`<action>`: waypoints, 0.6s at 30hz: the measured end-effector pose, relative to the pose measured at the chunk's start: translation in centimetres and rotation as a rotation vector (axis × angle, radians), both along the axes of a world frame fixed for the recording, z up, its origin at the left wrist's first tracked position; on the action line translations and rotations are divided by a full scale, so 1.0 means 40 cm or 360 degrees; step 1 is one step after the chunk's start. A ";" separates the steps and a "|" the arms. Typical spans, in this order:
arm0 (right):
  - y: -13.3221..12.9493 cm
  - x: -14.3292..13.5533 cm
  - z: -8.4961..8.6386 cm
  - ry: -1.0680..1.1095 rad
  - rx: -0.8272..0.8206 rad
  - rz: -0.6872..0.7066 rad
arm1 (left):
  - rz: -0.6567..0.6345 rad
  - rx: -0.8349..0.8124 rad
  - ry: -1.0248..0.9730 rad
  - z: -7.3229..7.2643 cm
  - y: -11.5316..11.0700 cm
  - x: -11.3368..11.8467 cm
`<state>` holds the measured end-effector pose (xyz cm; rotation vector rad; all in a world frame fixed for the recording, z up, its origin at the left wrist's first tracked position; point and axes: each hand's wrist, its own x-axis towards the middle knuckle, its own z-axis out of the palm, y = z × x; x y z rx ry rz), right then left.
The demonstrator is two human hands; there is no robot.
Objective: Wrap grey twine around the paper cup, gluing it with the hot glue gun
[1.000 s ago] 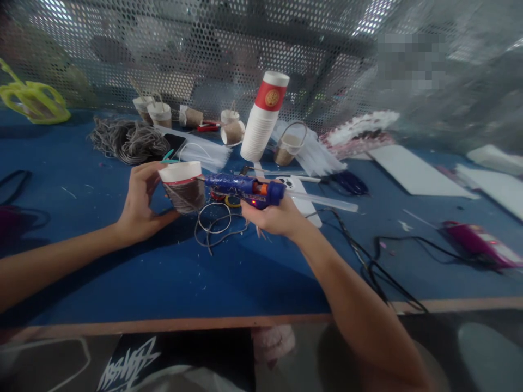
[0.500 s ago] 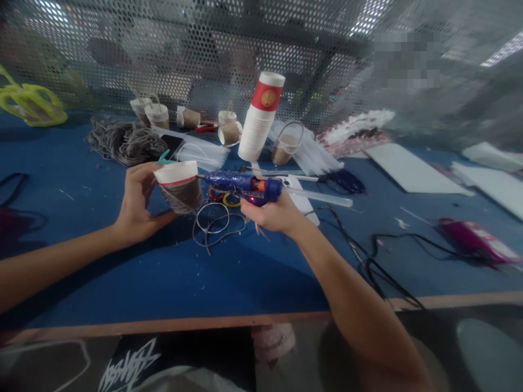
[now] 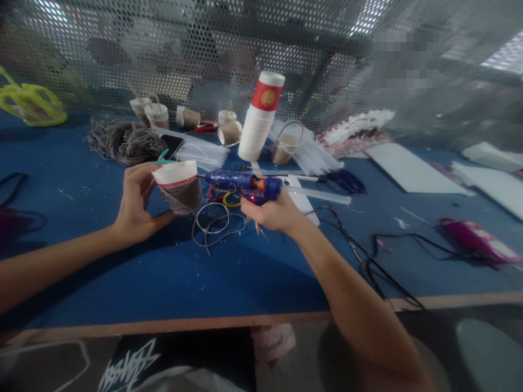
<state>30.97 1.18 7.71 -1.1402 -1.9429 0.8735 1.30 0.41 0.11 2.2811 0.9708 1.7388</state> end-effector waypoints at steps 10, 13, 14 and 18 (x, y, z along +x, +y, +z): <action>0.030 -0.039 0.013 -0.0778 0.0443 -0.0145 | -0.0037 0.0002 0.0075 0.010 -0.010 0.000; 0.050 -0.034 0.001 -0.1350 0.0475 -0.0248 | 0.0030 0.0003 0.0149 0.021 -0.018 0.001; 0.056 -0.026 -0.003 -0.1439 0.0445 -0.0254 | 0.0048 0.0014 0.0171 0.023 -0.020 0.002; 0.070 0.031 -0.003 -0.1351 0.0482 -0.0117 | 0.0124 0.0083 0.0220 0.026 -0.020 0.005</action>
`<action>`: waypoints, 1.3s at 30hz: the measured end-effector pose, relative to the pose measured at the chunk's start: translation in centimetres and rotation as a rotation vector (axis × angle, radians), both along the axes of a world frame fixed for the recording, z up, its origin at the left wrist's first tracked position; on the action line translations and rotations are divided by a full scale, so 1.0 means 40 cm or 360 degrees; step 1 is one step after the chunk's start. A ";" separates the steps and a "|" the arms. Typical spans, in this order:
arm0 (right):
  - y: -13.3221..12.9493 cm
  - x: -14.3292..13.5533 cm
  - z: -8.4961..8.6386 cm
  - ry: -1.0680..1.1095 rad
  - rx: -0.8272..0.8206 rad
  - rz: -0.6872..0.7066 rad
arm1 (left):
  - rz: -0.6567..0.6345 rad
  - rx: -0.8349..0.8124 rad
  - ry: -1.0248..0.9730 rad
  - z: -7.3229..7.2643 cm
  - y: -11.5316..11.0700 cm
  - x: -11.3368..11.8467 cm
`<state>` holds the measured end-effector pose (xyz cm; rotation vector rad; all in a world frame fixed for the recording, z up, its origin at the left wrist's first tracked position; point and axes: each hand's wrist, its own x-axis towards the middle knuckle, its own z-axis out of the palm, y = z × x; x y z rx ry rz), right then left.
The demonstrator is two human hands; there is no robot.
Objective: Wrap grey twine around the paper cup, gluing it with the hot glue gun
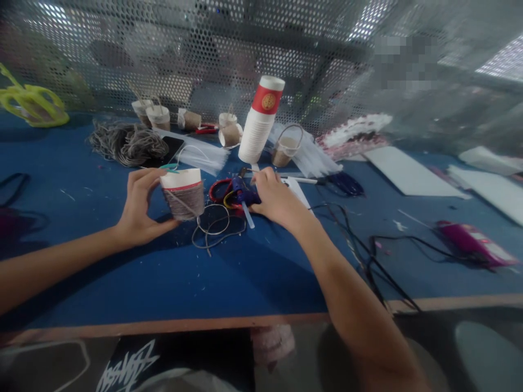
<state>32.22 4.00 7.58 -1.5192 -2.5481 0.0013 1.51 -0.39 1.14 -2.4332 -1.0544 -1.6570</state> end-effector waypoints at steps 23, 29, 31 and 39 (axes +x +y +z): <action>-0.158 -0.205 -0.004 0.2280 -0.1499 0.0099 | 0.0055 -0.0039 -0.0157 -0.031 0.020 0.004; -0.147 -0.180 0.012 0.2329 -0.1166 0.0131 | -0.0061 -0.0008 -0.0014 -0.012 0.012 0.006; -0.145 -0.174 0.016 0.2318 -0.1086 0.0113 | -0.0097 0.0025 0.0071 -0.004 0.008 0.006; -0.127 -0.161 0.019 0.2354 -0.0936 0.0086 | -0.0115 0.0125 0.0160 0.009 0.004 0.006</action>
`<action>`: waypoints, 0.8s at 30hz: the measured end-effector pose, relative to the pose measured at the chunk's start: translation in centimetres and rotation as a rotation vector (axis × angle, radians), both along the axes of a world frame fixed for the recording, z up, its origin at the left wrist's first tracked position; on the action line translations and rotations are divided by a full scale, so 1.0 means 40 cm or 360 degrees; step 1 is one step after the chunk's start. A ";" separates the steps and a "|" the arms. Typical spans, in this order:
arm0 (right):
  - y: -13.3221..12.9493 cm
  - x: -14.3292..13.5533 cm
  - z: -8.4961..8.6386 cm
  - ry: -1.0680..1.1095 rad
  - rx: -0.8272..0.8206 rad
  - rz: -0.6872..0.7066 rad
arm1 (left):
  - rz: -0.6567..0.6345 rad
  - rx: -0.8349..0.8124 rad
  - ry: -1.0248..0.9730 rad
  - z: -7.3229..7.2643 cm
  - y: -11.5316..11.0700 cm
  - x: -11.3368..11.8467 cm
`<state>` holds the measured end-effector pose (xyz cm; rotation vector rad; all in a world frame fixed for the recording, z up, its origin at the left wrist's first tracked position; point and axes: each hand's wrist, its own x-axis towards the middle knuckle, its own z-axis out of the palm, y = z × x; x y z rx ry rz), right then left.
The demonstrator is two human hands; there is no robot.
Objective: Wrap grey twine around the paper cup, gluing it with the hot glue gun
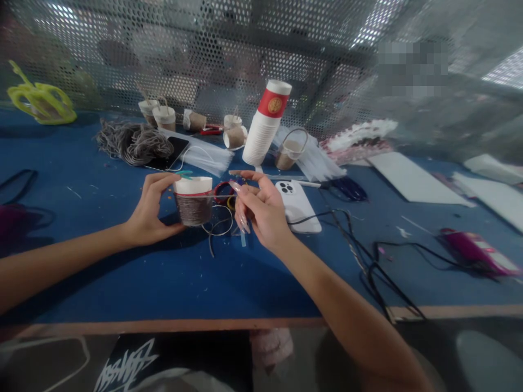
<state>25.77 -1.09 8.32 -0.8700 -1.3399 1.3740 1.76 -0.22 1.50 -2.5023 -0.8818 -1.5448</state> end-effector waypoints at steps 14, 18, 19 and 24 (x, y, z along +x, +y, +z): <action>0.022 0.000 -0.021 -0.0002 0.0058 -0.0019 | -0.0132 -0.0051 -0.0066 -0.009 0.004 -0.002; 0.026 -0.003 -0.028 0.0028 0.0028 -0.0021 | -0.0193 -0.0096 -0.0077 -0.013 0.007 -0.005; 0.026 -0.004 -0.030 0.0034 0.0017 -0.0019 | -0.0202 -0.0113 -0.0083 -0.014 0.007 -0.006; 0.027 -0.009 -0.034 0.0019 -0.0002 -0.0022 | -0.0229 -0.0172 -0.0092 -0.014 0.004 -0.008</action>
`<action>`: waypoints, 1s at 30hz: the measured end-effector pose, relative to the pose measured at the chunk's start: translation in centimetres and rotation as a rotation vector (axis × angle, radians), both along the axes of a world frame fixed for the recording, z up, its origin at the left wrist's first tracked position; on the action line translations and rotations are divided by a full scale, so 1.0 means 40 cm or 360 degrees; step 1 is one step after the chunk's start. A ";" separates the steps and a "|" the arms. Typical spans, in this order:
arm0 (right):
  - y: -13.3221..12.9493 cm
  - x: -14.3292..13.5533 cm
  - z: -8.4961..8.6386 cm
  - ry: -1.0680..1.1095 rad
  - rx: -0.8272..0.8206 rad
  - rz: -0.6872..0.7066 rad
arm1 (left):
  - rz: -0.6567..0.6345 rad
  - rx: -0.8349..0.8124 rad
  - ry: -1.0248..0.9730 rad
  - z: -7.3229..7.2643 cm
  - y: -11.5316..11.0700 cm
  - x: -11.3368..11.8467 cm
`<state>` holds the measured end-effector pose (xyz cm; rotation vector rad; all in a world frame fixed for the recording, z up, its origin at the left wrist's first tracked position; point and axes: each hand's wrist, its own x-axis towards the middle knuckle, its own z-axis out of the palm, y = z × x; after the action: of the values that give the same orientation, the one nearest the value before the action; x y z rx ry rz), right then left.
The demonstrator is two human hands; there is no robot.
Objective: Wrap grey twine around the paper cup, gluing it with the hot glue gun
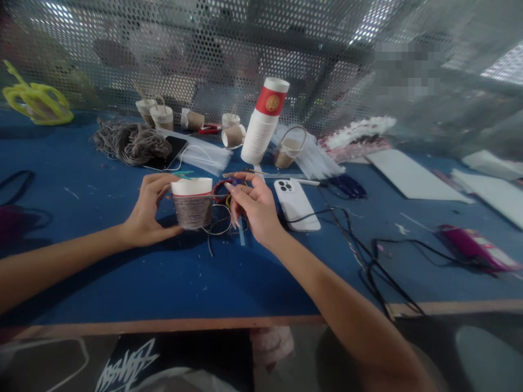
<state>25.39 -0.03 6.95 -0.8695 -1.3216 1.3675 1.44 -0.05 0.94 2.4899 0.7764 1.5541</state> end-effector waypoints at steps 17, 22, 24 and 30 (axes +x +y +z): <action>0.006 -0.019 -0.010 -0.0027 -0.0044 0.0086 | -0.0120 -0.0086 0.0034 0.004 -0.003 0.003; 0.015 -0.013 -0.022 -0.0196 0.0072 -0.0123 | -0.0140 -0.0167 0.0034 0.006 -0.007 0.002; 0.024 0.000 -0.033 -0.0380 0.0252 -0.0335 | -0.0134 -0.0228 -0.0005 0.005 -0.006 0.001; 0.044 0.060 -0.055 -0.0865 0.0915 -0.0771 | -0.0196 -0.0510 -0.0101 0.006 0.001 -0.003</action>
<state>27.80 1.75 4.76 -1.0917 -1.6499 0.3404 1.32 -0.03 1.16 2.2036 0.7772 1.3408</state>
